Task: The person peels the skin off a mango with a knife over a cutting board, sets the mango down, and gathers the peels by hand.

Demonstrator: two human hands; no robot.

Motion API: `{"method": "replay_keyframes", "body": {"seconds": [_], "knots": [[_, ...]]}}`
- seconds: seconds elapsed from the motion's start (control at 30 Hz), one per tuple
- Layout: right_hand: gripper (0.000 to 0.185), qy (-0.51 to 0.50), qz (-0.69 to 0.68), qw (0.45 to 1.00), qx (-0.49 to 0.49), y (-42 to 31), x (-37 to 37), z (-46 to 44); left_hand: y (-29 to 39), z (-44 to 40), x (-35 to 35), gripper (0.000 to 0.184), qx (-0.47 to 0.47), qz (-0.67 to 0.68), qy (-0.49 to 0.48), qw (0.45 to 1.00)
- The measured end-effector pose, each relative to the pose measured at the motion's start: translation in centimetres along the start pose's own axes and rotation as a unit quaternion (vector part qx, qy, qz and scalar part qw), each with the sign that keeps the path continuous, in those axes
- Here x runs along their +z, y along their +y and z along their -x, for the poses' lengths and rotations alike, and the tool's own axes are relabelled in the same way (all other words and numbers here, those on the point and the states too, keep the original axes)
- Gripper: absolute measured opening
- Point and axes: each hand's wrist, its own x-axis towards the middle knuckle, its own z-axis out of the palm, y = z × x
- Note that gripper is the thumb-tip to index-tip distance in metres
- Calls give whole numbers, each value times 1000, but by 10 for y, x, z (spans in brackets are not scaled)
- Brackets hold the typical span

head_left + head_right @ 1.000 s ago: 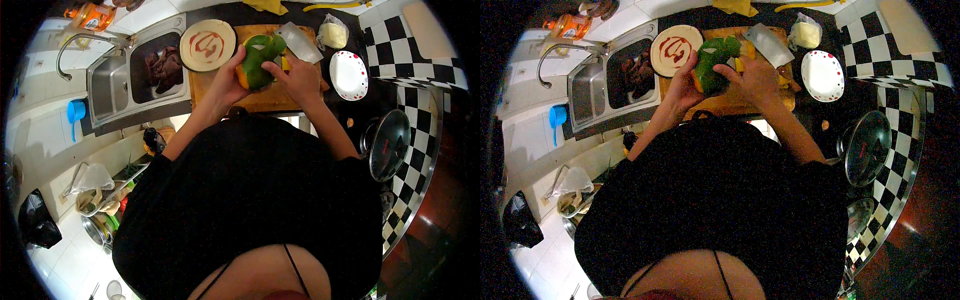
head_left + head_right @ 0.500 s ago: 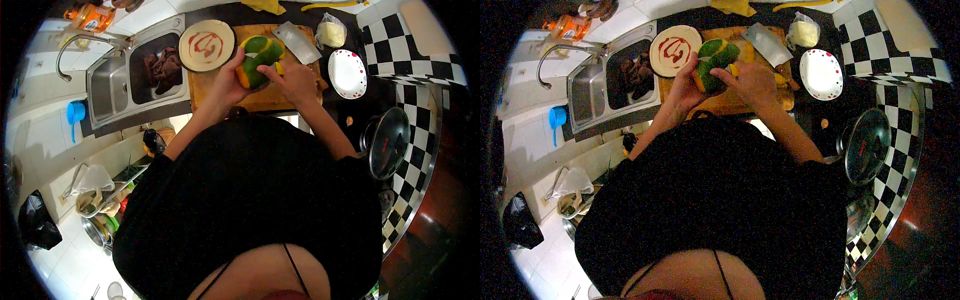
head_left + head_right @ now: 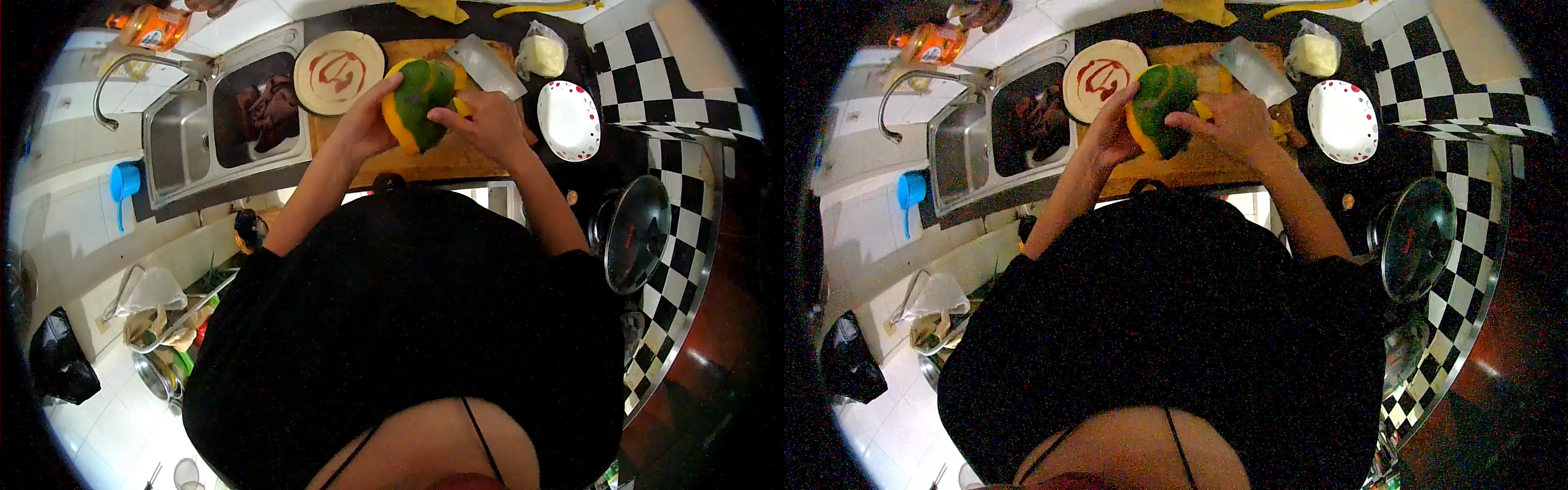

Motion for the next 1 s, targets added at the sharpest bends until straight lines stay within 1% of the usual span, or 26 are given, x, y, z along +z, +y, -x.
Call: {"method": "replay_keyframes", "body": {"seconds": [0.03,0.17,0.27,0.33,0.4,0.47,0.57,0.63,0.67,0.73,0.77,0.8,0.87,1.0], "knots": [[54,0,16,1000,-4,-1,0,0,0,0,0,48,0,1,2,1000],[58,0,-4,1000,27,-5,2,0,-2,-5,0,47,10,14,18,1000],[62,23,17,998,56,-17,0,2,-3,-5,10,45,20,29,39,999],[74,21,24,996,84,-20,0,2,-4,-6,12,45,22,38,56,997],[74,20,19,996,85,-21,2,4,-7,-11,6,44,18,64,59,996],[75,18,15,996,87,-18,5,7,-8,-12,3,44,17,60,54,997],[73,27,38,996,72,-17,9,9,-9,-11,0,43,8,64,56,996],[71,-8,98,992,83,-21,6,11,-10,-11,-1,43,-1,70,62,996],[71,-7,98,992,83,-20,8,11,-10,-11,-1,43,-1,72,79,994],[71,-41,39,985,160,-14,14,7,-9,-12,0,44,-2,74,95,993],[71,-42,37,985,160,-13,15,6,-8,-11,2,44,16,58,82,995],[72,-22,15,988,150,-12,15,4,-6,-12,4,44,35,41,67,996],[74,17,-24,991,130,-9,10,1,-3,-11,9,45,42,42,58,997],[74,22,0,993,116,-11,9,1,-2,-12,8,45,42,39,60,997]]}}
